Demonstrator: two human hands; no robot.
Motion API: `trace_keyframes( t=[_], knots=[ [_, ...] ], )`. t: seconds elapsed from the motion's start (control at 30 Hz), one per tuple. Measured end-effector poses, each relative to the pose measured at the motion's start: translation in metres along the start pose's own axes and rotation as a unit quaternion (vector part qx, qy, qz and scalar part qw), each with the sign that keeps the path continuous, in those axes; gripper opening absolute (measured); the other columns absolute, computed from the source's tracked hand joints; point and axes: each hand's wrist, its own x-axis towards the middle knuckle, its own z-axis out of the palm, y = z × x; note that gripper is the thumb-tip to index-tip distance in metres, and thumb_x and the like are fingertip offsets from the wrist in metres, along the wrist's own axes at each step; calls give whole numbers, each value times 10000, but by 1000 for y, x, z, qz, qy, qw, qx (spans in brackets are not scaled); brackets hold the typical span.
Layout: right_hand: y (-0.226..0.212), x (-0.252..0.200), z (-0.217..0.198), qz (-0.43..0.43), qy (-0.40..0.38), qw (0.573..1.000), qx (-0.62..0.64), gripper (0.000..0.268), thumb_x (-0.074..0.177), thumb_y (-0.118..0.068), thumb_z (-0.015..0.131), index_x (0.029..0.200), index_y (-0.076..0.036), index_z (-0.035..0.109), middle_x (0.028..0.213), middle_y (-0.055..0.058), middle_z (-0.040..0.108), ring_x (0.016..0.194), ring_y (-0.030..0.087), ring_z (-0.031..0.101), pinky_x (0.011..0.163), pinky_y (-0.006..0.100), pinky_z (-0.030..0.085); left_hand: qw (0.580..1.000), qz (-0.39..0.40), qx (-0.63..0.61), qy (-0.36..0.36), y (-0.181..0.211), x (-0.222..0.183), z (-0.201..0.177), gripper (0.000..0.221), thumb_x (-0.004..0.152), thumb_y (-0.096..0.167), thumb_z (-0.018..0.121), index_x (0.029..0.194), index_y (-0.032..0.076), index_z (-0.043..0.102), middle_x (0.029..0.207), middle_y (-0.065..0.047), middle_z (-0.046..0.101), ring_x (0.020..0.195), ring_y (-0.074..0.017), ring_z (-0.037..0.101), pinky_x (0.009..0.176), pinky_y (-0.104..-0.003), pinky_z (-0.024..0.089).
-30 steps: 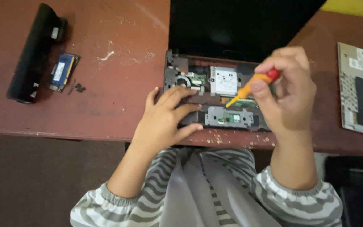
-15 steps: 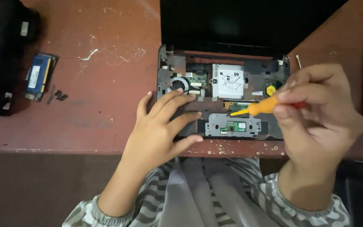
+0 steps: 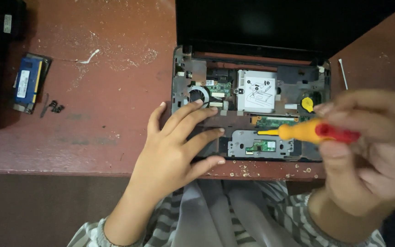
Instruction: Disassembling or assembling internal components of a laptop using a screwdriver.
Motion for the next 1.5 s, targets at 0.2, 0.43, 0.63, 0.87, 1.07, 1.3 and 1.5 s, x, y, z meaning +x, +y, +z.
trace_keyframes(
  t=[0.2, 0.43, 0.63, 0.87, 1.07, 1.3, 1.5],
  knots=[
    [4, -2, 7, 0, 7, 998, 60, 108, 1043, -72, 347, 1069, -26, 442, 1025, 211, 627, 1051, 315, 646, 1039, 420, 613, 1000, 3, -4, 2, -1, 2, 0, 382, 947, 495, 707, 1138, 166, 738, 1411, -64, 585, 1383, -298, 519, 1096, -675, 323],
    [12, -7, -3, -5, 5, 1000, 16, 179, 1039, -121, 625, 1155, -83, 495, 1258, 184, 497, 1109, 261, 597, 1001, 320, 624, 1000, -3, -10, -2, -1, 2, -1, 380, 950, 490, 699, 1139, 163, 739, 1408, -66, 587, 1385, -294, 516, 1104, -678, 309],
    [21, -4, -2, -41, 1, 998, 53, 130, 1029, -66, 372, 1146, -59, 429, 1092, 208, 591, 1082, 364, 665, 1045, 469, 633, 1000, 0, -6, 1, 0, 2, -1, 378, 950, 491, 699, 1139, 166, 743, 1412, -62, 582, 1384, -288, 515, 1098, -677, 317],
    [0, 0, -1, 9, -5, 1000, 4, 173, 1046, -30, 623, 1123, -12, 470, 1221, 240, 469, 973, 254, 615, 960, 333, 622, 1000, 2, -2, 2, 0, 1, -1, 404, 959, 512, 665, 1137, 157, 741, 1412, -66, 589, 1373, -292, 521, 1052, -639, 357],
    [14, -4, -1, 14, 1, 994, 108, 153, 1066, -33, 401, 1215, 1, 390, 1124, 240, 553, 1056, 364, 683, 1067, 489, 704, 1000, 8, 9, 11, -1, 0, 0, 401, 963, 517, 670, 1139, 165, 744, 1419, -61, 594, 1371, -288, 529, 1021, -599, 383],
    [10, -2, -1, 6, 0, 1000, 26, 306, 1027, -228, 576, 1164, 19, 457, 1334, 217, 388, 1098, 268, 588, 993, 335, 580, 1000, 12, 12, 14, 0, -1, 0, 411, 970, 526, 650, 1128, 158, 742, 1421, -63, 595, 1367, -292, 532, 1010, -583, 380],
    [1, 1, 6, -7, -1, 999, 50, 220, 1103, 130, 367, 1308, 59, 327, 1212, 355, 544, 1058, 438, 668, 972, 488, 665, 999, 15, 26, 24, -1, -3, 2, 418, 982, 535, 632, 1138, 163, 744, 1417, -69, 596, 1345, -294, 546, 969, -549, 389]
  ],
)
